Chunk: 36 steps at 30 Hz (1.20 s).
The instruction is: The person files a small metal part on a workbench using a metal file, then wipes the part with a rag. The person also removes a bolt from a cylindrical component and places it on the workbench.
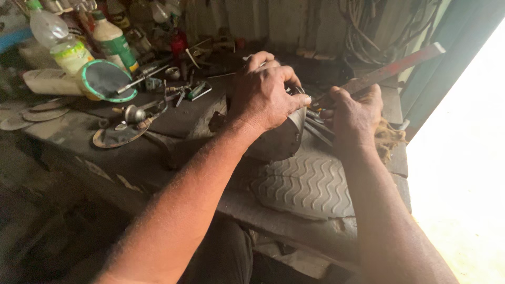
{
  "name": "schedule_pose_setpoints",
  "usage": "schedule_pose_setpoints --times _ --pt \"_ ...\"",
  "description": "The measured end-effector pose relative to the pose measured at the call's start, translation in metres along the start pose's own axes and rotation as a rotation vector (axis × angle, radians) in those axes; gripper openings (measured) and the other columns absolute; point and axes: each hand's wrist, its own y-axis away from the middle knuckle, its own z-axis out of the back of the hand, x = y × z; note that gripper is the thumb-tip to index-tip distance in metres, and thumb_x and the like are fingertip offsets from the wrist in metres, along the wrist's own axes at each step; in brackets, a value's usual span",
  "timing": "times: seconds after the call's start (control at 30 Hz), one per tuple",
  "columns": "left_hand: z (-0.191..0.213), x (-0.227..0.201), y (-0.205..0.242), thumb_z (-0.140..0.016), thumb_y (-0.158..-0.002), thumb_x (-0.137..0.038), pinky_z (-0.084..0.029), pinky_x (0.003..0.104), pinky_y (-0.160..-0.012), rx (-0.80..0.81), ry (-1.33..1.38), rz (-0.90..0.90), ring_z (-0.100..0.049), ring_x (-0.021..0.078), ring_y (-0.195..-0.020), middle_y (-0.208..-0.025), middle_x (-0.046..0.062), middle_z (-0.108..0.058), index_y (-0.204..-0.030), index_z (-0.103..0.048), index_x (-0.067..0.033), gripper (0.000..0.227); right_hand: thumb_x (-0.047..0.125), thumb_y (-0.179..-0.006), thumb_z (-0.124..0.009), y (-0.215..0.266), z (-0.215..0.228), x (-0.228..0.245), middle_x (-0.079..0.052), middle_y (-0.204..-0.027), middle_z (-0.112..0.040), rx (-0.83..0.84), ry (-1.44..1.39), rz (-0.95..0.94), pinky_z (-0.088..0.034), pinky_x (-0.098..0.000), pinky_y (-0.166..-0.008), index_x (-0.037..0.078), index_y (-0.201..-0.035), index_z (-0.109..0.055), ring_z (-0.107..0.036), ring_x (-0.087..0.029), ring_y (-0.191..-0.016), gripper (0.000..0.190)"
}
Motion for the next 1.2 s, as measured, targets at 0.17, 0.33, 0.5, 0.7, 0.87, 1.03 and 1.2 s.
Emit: schedule_pose_setpoints --times 0.17,0.33,0.5,0.7,0.87,1.03,1.2 --pt "0.006 -0.009 0.020 -0.086 -0.079 -0.035 -0.045 0.049 -0.100 -0.365 0.067 -0.257 -0.058 0.0284 -0.116 -0.094 0.007 -0.071 -0.096 -0.080 -0.0140 0.028 0.001 -0.094 -0.073 0.000 0.007 0.003 -0.003 -0.094 -0.070 0.045 -0.119 0.260 -0.053 -0.0265 -0.057 0.008 -0.117 -0.057 -0.066 -0.010 -0.070 0.029" --pt "-0.028 -0.025 0.092 -0.081 -0.089 -0.031 -0.041 0.045 -0.108 -0.135 0.290 -0.545 -0.063 0.0270 -0.110 -0.104 0.007 -0.069 -0.116 -0.076 -0.0135 0.033 -0.003 -0.097 -0.076 -0.004 0.056 0.009 -0.003 -0.093 -0.067 0.152 0.028 0.450 -0.052 -0.0262 -0.066 0.003 -0.106 -0.062 -0.063 -0.011 -0.077 0.017" --pt "-0.060 -0.032 0.110 -0.081 -0.085 -0.030 -0.037 0.045 -0.105 -0.036 0.210 -0.540 -0.065 0.0238 -0.100 -0.097 0.002 -0.071 -0.108 -0.079 -0.0149 0.028 0.001 -0.105 -0.068 0.035 0.122 0.016 -0.003 -0.106 -0.067 0.360 0.597 0.781 -0.056 -0.0277 -0.083 0.003 -0.110 -0.061 -0.066 -0.012 -0.094 0.009" --pt "-0.099 -0.039 0.109 -0.080 -0.084 -0.037 -0.050 0.040 -0.098 0.193 0.341 -0.434 -0.065 0.0295 -0.109 -0.108 0.008 -0.070 -0.106 -0.077 -0.0151 0.031 0.008 -0.092 -0.078 0.112 0.145 0.002 -0.009 -0.096 -0.067 0.149 1.077 0.810 -0.053 -0.0342 -0.077 0.011 -0.111 -0.076 -0.064 -0.022 -0.088 0.020" --pt "-0.099 -0.011 0.096 -0.082 -0.076 -0.033 -0.053 0.040 -0.092 0.464 0.535 -0.270 -0.066 0.0296 -0.105 -0.108 0.011 -0.067 -0.118 -0.073 -0.0100 0.048 0.011 -0.090 -0.075 0.129 0.153 0.010 -0.007 -0.087 -0.071 0.239 1.099 0.375 -0.052 -0.0308 -0.064 0.016 -0.121 -0.078 -0.068 -0.016 -0.071 0.031" --pt "-0.098 -0.007 0.092 -0.081 -0.073 -0.033 -0.056 0.037 -0.090 0.470 0.618 -0.280 -0.070 0.0259 -0.102 -0.107 0.008 -0.071 -0.111 -0.075 -0.0109 0.044 0.007 -0.085 -0.066 0.129 0.166 0.015 -0.002 -0.113 -0.075 0.381 1.050 0.345 -0.059 -0.0250 -0.069 0.011 -0.123 -0.075 -0.074 -0.011 -0.082 0.039" --pt "-0.105 -0.020 0.083 -0.081 -0.076 -0.032 -0.058 0.039 -0.084 0.523 0.494 -0.089 -0.073 0.0259 -0.090 -0.100 0.010 -0.071 -0.102 -0.075 -0.0109 0.035 0.006 -0.089 -0.062 0.125 0.175 0.018 -0.005 -0.110 -0.081 0.353 0.882 0.024 -0.060 -0.0255 -0.069 0.005 -0.121 -0.078 -0.077 -0.014 -0.076 0.037"
